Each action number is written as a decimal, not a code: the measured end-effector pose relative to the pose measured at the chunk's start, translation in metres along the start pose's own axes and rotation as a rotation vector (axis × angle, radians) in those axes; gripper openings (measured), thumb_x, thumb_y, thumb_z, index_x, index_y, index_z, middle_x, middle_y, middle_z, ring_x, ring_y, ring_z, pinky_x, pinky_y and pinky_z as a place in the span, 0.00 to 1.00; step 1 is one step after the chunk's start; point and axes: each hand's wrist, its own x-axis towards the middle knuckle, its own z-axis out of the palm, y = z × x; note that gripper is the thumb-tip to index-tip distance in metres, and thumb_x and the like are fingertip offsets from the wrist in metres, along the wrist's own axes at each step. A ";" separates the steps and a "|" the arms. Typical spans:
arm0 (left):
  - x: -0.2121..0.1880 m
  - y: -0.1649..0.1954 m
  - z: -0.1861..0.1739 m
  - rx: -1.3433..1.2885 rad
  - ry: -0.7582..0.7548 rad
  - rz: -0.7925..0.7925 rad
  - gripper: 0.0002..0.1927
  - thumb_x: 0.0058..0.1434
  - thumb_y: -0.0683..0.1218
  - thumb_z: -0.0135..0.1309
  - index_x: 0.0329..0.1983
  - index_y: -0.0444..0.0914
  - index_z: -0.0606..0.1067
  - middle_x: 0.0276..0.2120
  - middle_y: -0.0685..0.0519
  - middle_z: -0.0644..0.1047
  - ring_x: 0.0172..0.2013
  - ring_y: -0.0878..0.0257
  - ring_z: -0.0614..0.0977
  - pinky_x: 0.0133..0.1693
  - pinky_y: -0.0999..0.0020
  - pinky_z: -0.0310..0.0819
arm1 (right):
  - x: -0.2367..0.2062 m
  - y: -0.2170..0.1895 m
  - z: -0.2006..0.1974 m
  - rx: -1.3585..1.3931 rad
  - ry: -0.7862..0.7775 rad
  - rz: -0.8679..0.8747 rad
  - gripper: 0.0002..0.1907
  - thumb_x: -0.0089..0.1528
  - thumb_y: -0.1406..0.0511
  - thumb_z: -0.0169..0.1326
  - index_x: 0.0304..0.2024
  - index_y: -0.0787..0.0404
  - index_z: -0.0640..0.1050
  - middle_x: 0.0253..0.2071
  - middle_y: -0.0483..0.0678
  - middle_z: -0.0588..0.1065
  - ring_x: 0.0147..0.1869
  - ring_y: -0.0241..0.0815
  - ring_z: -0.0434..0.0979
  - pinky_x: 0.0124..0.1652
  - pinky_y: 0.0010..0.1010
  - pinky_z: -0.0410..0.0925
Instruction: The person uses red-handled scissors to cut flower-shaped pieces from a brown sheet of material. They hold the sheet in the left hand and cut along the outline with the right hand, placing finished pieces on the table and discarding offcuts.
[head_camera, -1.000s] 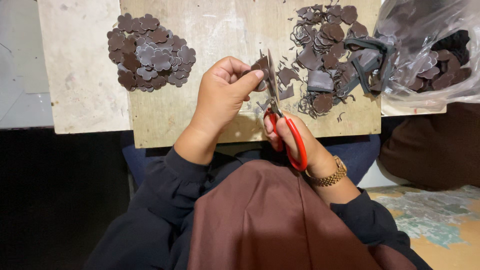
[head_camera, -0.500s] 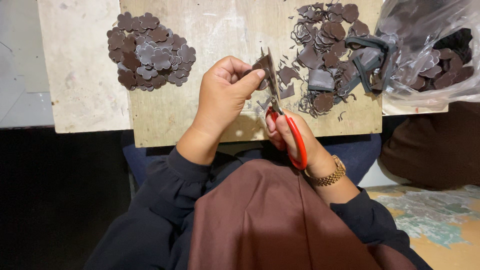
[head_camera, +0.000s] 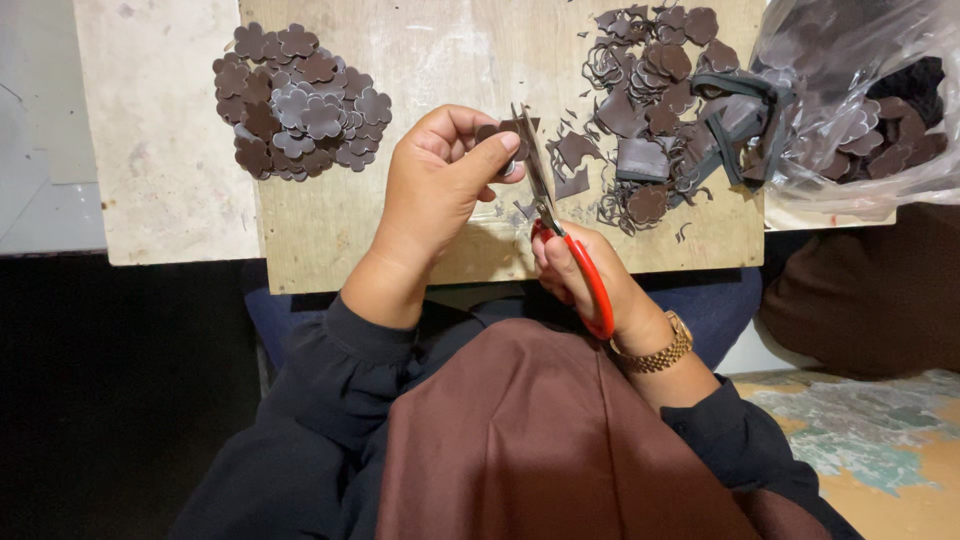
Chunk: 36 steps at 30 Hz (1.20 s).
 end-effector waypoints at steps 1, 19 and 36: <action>0.000 0.000 0.000 -0.018 -0.010 -0.004 0.10 0.65 0.43 0.60 0.45 0.34 0.74 0.35 0.53 0.82 0.34 0.69 0.85 0.29 0.79 0.74 | 0.001 0.000 0.001 0.008 0.002 -0.002 0.26 0.68 0.43 0.47 0.35 0.59 0.68 0.24 0.37 0.60 0.24 0.28 0.54 0.24 0.21 0.52; 0.001 -0.003 -0.003 -0.008 -0.096 -0.023 0.17 0.61 0.36 0.60 0.50 0.32 0.69 0.33 0.49 0.82 0.31 0.69 0.83 0.27 0.79 0.68 | 0.001 -0.001 -0.003 -0.036 -0.038 -0.054 0.27 0.69 0.42 0.45 0.38 0.59 0.69 0.28 0.37 0.62 0.29 0.29 0.57 0.29 0.21 0.56; 0.002 0.004 -0.006 0.031 -0.062 -0.025 0.19 0.60 0.38 0.63 0.50 0.32 0.69 0.33 0.51 0.81 0.30 0.70 0.83 0.27 0.78 0.68 | 0.001 0.001 -0.008 -0.014 -0.049 -0.017 0.29 0.67 0.41 0.49 0.37 0.60 0.69 0.26 0.37 0.61 0.27 0.28 0.56 0.26 0.21 0.54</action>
